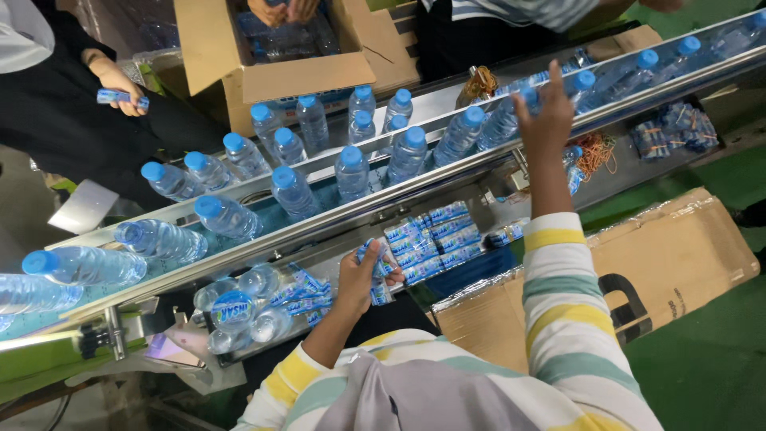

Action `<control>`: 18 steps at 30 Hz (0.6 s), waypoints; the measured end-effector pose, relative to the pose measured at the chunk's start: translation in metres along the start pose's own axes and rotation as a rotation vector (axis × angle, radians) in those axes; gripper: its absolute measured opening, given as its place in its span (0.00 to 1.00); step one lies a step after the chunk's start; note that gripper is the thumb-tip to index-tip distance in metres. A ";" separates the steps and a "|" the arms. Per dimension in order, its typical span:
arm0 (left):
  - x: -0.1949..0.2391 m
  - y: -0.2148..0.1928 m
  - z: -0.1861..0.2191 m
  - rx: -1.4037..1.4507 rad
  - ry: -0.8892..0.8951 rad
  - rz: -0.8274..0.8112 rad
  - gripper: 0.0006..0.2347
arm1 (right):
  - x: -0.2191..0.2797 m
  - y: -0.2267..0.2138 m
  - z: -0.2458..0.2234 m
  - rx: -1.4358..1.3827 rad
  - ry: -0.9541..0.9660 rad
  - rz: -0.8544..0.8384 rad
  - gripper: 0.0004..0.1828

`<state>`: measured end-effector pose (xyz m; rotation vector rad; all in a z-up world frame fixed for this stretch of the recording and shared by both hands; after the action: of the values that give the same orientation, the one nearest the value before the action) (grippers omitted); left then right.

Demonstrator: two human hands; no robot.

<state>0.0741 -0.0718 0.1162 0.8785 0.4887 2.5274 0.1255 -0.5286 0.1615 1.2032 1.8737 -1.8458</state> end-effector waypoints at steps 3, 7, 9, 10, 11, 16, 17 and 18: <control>-0.002 0.009 -0.002 -0.019 -0.049 0.041 0.20 | -0.012 -0.014 0.014 -0.184 -0.080 0.091 0.47; -0.008 0.021 -0.004 -0.018 -0.036 -0.005 0.21 | -0.008 -0.028 0.007 -0.145 0.213 -0.293 0.55; -0.008 0.032 0.001 -0.073 -0.035 -0.018 0.22 | -0.004 -0.029 0.016 -0.240 0.233 -0.302 0.54; -0.012 0.035 -0.002 -0.072 -0.039 -0.016 0.22 | -0.004 -0.019 0.031 -0.239 0.234 -0.306 0.54; -0.016 0.039 -0.004 -0.057 -0.041 -0.035 0.22 | -0.005 -0.011 0.045 -0.152 0.189 -0.208 0.57; -0.026 0.055 -0.004 -0.051 -0.007 -0.118 0.21 | -0.007 -0.007 0.065 -0.022 0.226 -0.235 0.66; -0.027 0.059 -0.002 -0.047 -0.009 -0.121 0.22 | -0.006 -0.005 0.066 0.050 0.271 -0.317 0.68; -0.029 0.063 0.000 -0.042 -0.009 -0.125 0.24 | -0.007 -0.004 0.067 0.122 0.314 -0.396 0.70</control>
<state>0.0772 -0.1394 0.1299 0.8173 0.4704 2.4111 0.1028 -0.5916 0.1582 1.2978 2.3415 -2.0951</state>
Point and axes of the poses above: each hand's wrist, its own x-axis away from the middle knuckle, its own y-axis out of the palm, z = x × y, the point moved 2 cm from there along -x, towards the middle knuckle, and after that the axes turned 2 degrees about -y, right-handed, at the moved point
